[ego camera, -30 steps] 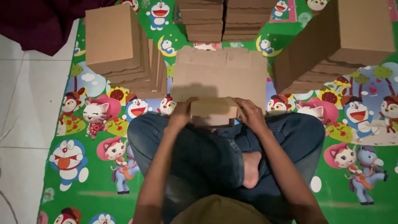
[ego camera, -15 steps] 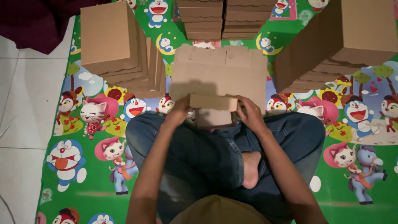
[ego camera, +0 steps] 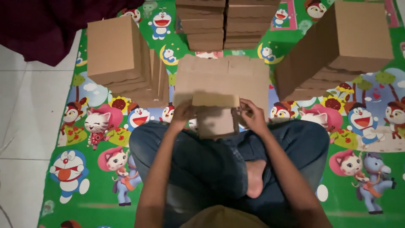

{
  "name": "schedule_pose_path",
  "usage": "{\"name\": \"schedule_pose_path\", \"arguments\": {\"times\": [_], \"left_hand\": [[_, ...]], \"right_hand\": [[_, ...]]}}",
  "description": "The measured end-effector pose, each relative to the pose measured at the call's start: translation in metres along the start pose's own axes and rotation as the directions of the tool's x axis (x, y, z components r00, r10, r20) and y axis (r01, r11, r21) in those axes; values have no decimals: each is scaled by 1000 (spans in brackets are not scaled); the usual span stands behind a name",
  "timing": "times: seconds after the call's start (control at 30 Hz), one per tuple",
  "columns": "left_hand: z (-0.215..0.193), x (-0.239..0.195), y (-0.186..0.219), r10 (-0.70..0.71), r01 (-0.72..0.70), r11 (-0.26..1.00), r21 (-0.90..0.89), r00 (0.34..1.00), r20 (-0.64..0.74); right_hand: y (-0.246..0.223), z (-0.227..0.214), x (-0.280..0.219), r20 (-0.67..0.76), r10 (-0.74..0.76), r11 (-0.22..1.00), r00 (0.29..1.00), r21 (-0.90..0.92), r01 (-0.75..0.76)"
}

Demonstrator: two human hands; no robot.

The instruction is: A person is sitting on the floor folding flat cardboard templates into small boxes and stacking them.

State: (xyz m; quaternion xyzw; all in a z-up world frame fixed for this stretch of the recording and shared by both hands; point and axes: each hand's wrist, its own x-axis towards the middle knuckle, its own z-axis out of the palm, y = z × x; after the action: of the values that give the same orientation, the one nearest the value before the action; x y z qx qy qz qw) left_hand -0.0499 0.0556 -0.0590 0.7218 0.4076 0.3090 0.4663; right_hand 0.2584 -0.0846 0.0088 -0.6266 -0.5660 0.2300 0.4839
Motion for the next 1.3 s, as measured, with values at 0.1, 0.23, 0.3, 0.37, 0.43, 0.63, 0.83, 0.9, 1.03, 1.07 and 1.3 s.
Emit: {"name": "schedule_pose_path", "arguments": {"times": [0.1, 0.23, 0.3, 0.37, 0.43, 0.63, 0.83, 0.9, 1.03, 1.07, 1.3], "left_hand": [[14, -1, -37, -128, 149, 667, -730, 988, 84], [4, -2, 18, 23, 8, 977, -214, 989, 143], [2, -5, 22, 123, -120, 992, -29, 986, 109], [0, -12, 36, 43, -45, 992, 120, 999, 21], [0, -6, 5, -144, 144, 989, -9, 990, -3], [9, 6, -39, -520, 530, 846, -59, 844, 132], [4, -2, 21, -510, 594, 755, -276, 798, 321], [1, -5, 37, -496, 588, 750, -304, 803, 330], [7, 0, 8, -509, 571, 780, -257, 817, 270], [12, 3, -21, -521, 574, 723, -384, 818, 244], [18, 12, 18, -365, 401, 887, -229, 912, 185]], "right_hand": [[12, -3, 0, 38, 117, 972, 992, 201, -123], [-3, -11, 3, 127, 70, 957, 990, 270, -102], [-15, -12, 6, 119, -14, 972, 993, 234, -15], [-20, -10, 8, 91, -68, 990, 994, 128, 56], [-16, -10, 9, 120, -112, 990, 987, 94, 101], [-6, -16, 2, 274, -53, 998, 960, -9, 58], [-13, -21, 1, 297, -61, 997, 953, 71, 42], [-6, -17, -1, 302, -58, 996, 952, 87, 33], [24, -4, -7, 184, 123, 974, 975, 168, -154], [33, 0, -9, 132, 195, 954, 972, 205, -220], [38, 1, 4, 7, 256, 951, 967, 179, -253]]}}
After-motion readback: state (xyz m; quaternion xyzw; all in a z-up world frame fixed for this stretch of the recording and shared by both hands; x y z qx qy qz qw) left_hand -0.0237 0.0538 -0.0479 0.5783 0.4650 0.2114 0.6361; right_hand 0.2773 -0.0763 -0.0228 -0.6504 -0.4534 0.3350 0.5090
